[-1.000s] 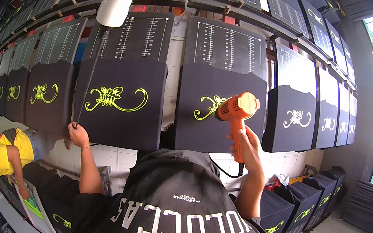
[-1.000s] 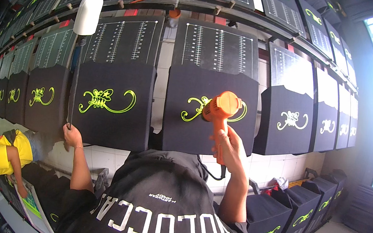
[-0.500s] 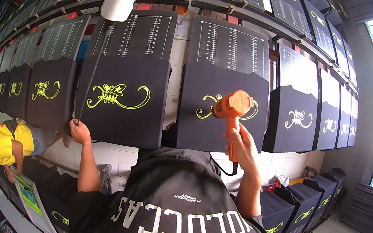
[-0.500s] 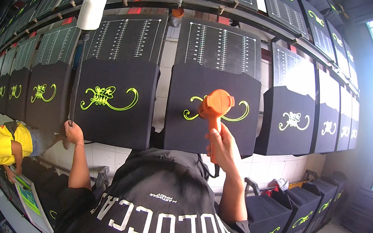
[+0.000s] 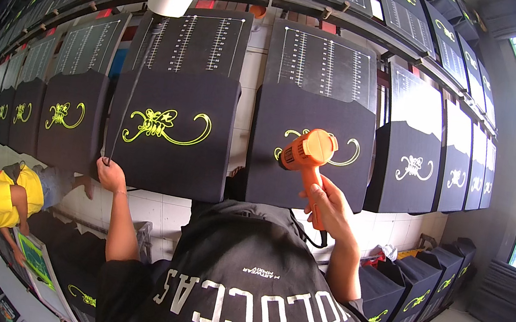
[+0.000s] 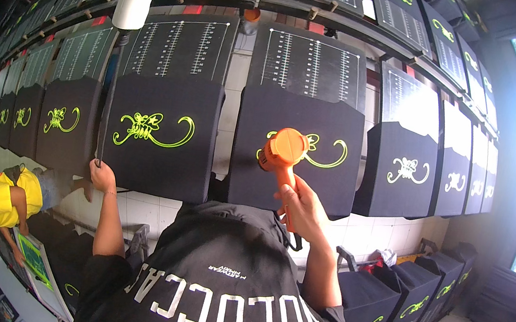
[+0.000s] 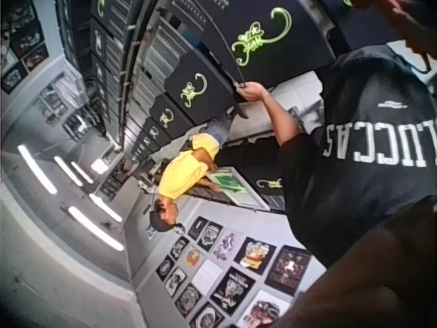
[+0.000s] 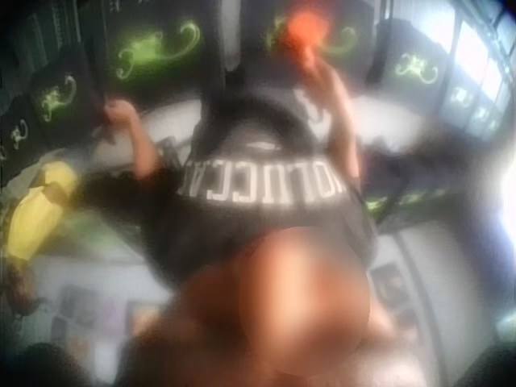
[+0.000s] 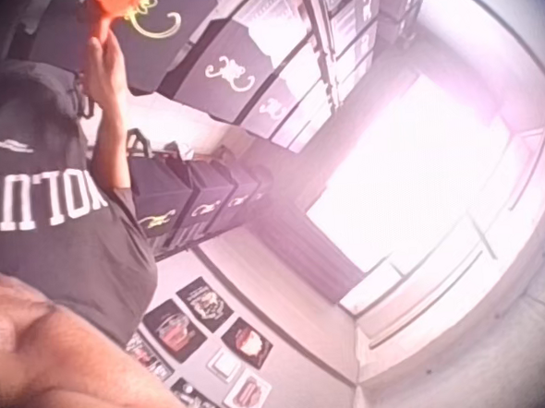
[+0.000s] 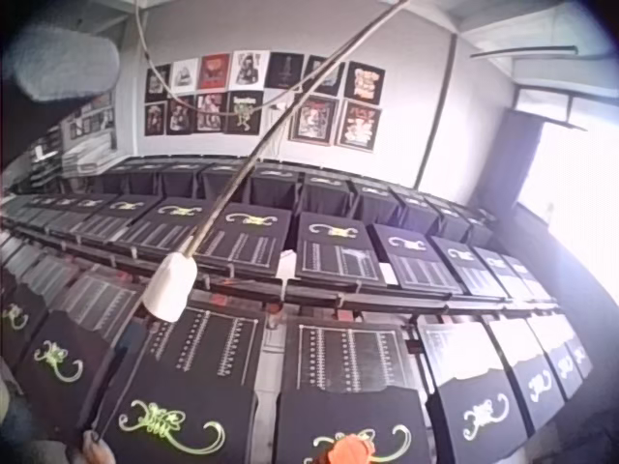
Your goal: The person uses a heat gun to dry yellow ink designs on several black shirts mounted on a production rack, moving between shirts to apply heat.
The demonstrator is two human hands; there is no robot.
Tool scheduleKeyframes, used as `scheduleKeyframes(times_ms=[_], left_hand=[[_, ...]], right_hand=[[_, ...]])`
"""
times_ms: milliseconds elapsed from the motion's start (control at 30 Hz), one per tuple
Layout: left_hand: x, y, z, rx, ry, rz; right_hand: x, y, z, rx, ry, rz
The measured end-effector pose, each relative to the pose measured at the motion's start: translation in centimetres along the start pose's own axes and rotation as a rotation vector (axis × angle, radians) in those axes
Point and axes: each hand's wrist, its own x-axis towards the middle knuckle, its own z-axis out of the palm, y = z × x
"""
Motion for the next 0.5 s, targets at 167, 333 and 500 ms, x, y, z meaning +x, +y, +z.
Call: scheduleKeyframes(times_ms=[167,333,500], left_hand=[[-0.6,1.2,-0.6,0.034,0.015,-0.004],[-0.2,0.2,-0.1,0.031,0.018,0.004],[-0.8,1.8,-0.5,0.006,0.0,-0.006]], right_hand=[[0.6,0.0,0.6,0.002,-0.006,-0.011],[0.9,-1.0,0.5,-0.049,-0.047,0.021],[1.5,-1.6,0.3,-0.049,-0.036,0.006]])
